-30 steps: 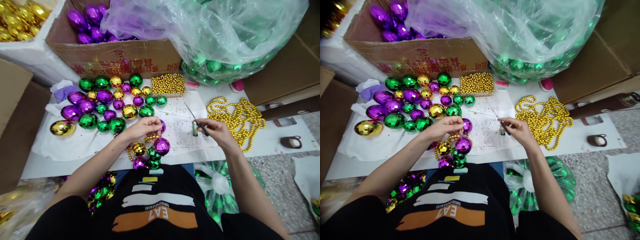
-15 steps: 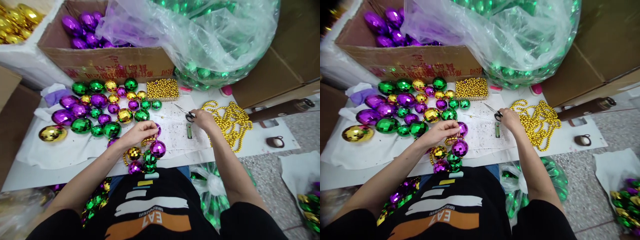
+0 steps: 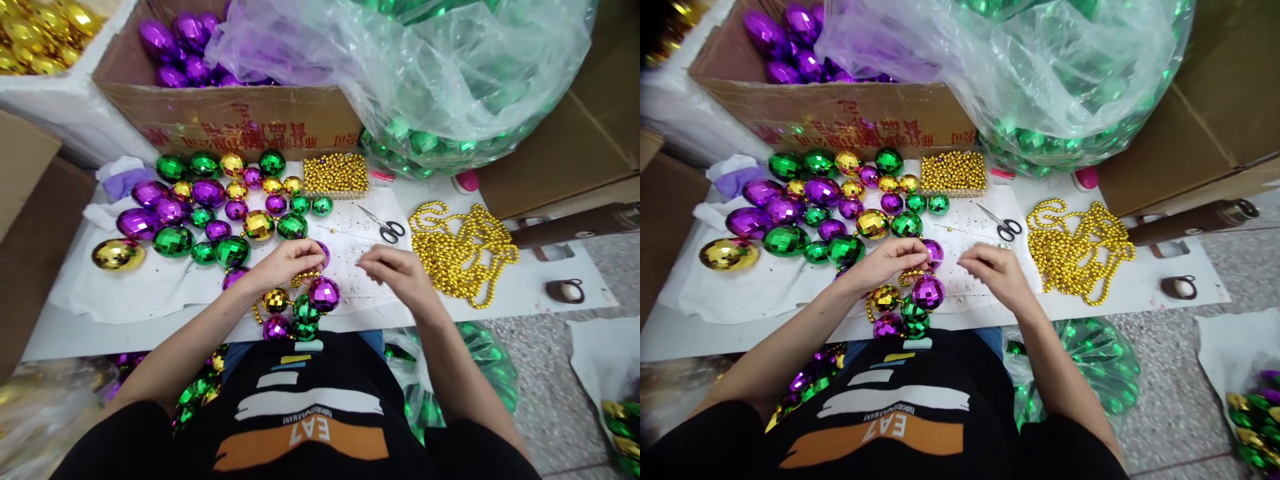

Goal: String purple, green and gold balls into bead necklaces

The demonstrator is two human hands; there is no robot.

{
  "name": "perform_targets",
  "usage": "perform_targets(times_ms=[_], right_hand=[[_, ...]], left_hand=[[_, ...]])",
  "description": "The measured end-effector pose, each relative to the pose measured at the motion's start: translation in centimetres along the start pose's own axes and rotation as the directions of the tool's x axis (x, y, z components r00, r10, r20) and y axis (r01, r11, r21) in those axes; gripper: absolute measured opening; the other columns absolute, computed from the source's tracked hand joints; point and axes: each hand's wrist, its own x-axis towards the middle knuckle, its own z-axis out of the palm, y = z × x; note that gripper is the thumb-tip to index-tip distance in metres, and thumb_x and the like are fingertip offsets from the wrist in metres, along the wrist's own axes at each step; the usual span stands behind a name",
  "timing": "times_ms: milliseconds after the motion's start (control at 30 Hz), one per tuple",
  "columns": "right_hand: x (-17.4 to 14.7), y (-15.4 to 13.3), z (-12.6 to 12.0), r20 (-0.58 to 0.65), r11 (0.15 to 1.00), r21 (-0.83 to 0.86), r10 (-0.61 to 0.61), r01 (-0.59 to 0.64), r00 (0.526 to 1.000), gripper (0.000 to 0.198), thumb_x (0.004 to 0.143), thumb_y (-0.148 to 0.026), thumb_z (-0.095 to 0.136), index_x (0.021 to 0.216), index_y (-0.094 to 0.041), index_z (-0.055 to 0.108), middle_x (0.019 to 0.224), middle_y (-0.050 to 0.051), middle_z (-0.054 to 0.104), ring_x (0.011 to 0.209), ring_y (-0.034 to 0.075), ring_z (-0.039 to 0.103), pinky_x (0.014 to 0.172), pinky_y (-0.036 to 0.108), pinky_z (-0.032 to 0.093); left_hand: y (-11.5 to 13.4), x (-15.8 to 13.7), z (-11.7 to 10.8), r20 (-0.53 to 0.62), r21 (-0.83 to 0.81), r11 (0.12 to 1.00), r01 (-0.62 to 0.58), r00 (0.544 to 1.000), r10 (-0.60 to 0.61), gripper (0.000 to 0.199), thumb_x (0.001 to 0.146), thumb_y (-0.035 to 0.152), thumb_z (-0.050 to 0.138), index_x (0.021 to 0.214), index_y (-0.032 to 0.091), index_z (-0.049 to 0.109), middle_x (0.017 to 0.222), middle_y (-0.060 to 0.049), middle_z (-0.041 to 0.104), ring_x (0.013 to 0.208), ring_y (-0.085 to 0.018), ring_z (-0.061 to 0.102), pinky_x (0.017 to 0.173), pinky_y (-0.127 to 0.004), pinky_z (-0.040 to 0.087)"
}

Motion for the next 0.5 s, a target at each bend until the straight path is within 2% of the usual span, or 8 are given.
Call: perform_targets(times_ms=[67, 100, 133, 200, 267, 300, 367, 500], right_hand=[[-2.4, 0.4, -2.5, 0.159, 0.995, -0.078, 0.081, -0.069, 0.984, 0.030, 0.089, -0.047, 0.064, 0.082, -0.019, 0.072, 0.075, 0.005, 0.067, 0.067, 0.015, 0.059, 0.063, 0.028, 0.045], [-3.4, 0.9, -3.6, 0.216, 0.980, -0.180, 0.125, -0.086, 0.968, 0.031, 0.090, -0.048, 0.063, 0.086, -0.020, 0.074, 0.079, 0.006, 0.069, 0.071, 0.017, 0.062, 0.067, 0.029, 0.047], [-4.1, 1.4, -4.5, 0.177, 0.948, -0.304, 0.155, -0.096, 0.972, 0.030, 0.090, -0.048, 0.061, 0.090, -0.020, 0.075, 0.086, 0.007, 0.072, 0.076, 0.019, 0.064, 0.070, 0.031, 0.047], [-4.6, 3.1, -5.5, -0.091, 0.826, -0.539, 0.137, -0.165, 0.986, 0.030, 0.093, -0.044, 0.055, 0.096, -0.021, 0.074, 0.099, 0.010, 0.073, 0.085, 0.023, 0.066, 0.076, 0.034, 0.047], [-3.6, 5.0, -5.3, -0.338, 0.700, -0.649, 0.087, -0.299, 0.937, 0.029, 0.095, -0.039, 0.049, 0.096, -0.020, 0.072, 0.099, 0.011, 0.073, 0.088, 0.025, 0.066, 0.077, 0.035, 0.046], [-2.7, 5.9, -4.8, -0.388, 0.655, -0.667, 0.102, -0.355, 0.916, 0.029, 0.095, -0.039, 0.048, 0.099, -0.020, 0.070, 0.095, 0.010, 0.073, 0.086, 0.025, 0.066, 0.075, 0.034, 0.045], [-0.9, 7.5, -3.3, -0.405, 0.573, -0.707, 0.152, -0.415, 0.901, 0.030, 0.094, -0.039, 0.050, 0.110, -0.019, 0.066, 0.093, 0.010, 0.073, 0.082, 0.025, 0.065, 0.071, 0.033, 0.044], [1.3, 9.1, -0.6, -0.409, 0.422, -0.805, 0.117, -0.418, 0.905, 0.039, 0.092, -0.027, 0.048, 0.128, -0.013, 0.055, 0.114, 0.017, 0.067, 0.094, 0.027, 0.063, 0.070, 0.033, 0.043]], left_hand=[[-0.2, -0.6, -0.4, -0.026, 0.020, 1.000, -0.019, 0.999, 0.020, 0.022, 0.089, 0.036, 0.063, 0.091, 0.014, 0.063, 0.085, -0.003, 0.065, 0.072, -0.010, 0.058, 0.064, -0.023, 0.047], [-0.4, -0.9, -0.5, -0.041, 0.045, 0.998, -0.041, 0.998, 0.043, 0.022, 0.090, 0.035, 0.063, 0.094, 0.014, 0.064, 0.088, -0.003, 0.066, 0.077, -0.012, 0.060, 0.070, -0.025, 0.049], [-0.6, -1.3, -0.6, -0.055, 0.077, 0.995, -0.066, 0.996, 0.070, 0.021, 0.090, 0.035, 0.062, 0.097, 0.015, 0.065, 0.091, -0.004, 0.067, 0.083, -0.013, 0.062, 0.076, -0.026, 0.050], [-1.1, -1.9, -0.4, -0.085, 0.123, 0.987, -0.105, 0.990, 0.116, 0.022, 0.090, 0.034, 0.062, 0.102, 0.016, 0.065, 0.100, -0.005, 0.068, 0.095, -0.015, 0.064, 0.086, -0.029, 0.051], [-1.5, -2.5, 0.1, -0.117, 0.127, 0.984, -0.127, 0.983, 0.142, 0.024, 0.091, 0.034, 0.063, 0.108, 0.017, 0.064, 0.110, -0.006, 0.069, 0.106, -0.018, 0.064, 0.095, -0.033, 0.051], [-1.7, -2.9, 0.6, -0.138, 0.121, 0.983, -0.135, 0.979, 0.152, 0.027, 0.091, 0.034, 0.063, 0.111, 0.018, 0.062, 0.116, -0.007, 0.068, 0.111, -0.019, 0.063, 0.099, -0.035, 0.050], [-2.1, -3.6, 1.6, -0.192, 0.138, 0.979, -0.151, 0.965, 0.176, 0.034, 0.089, 0.035, 0.066, 0.118, 0.020, 0.059, 0.125, -0.009, 0.066, 0.120, -0.021, 0.061, 0.106, -0.040, 0.047], [-3.2, -4.5, 3.5, -0.296, 0.300, 0.944, -0.137, 0.927, 0.229, 0.056, 0.084, 0.034, 0.074, 0.134, 0.024, 0.050, 0.136, -0.011, 0.062, 0.129, -0.025, 0.057, 0.114, -0.047, 0.041]])
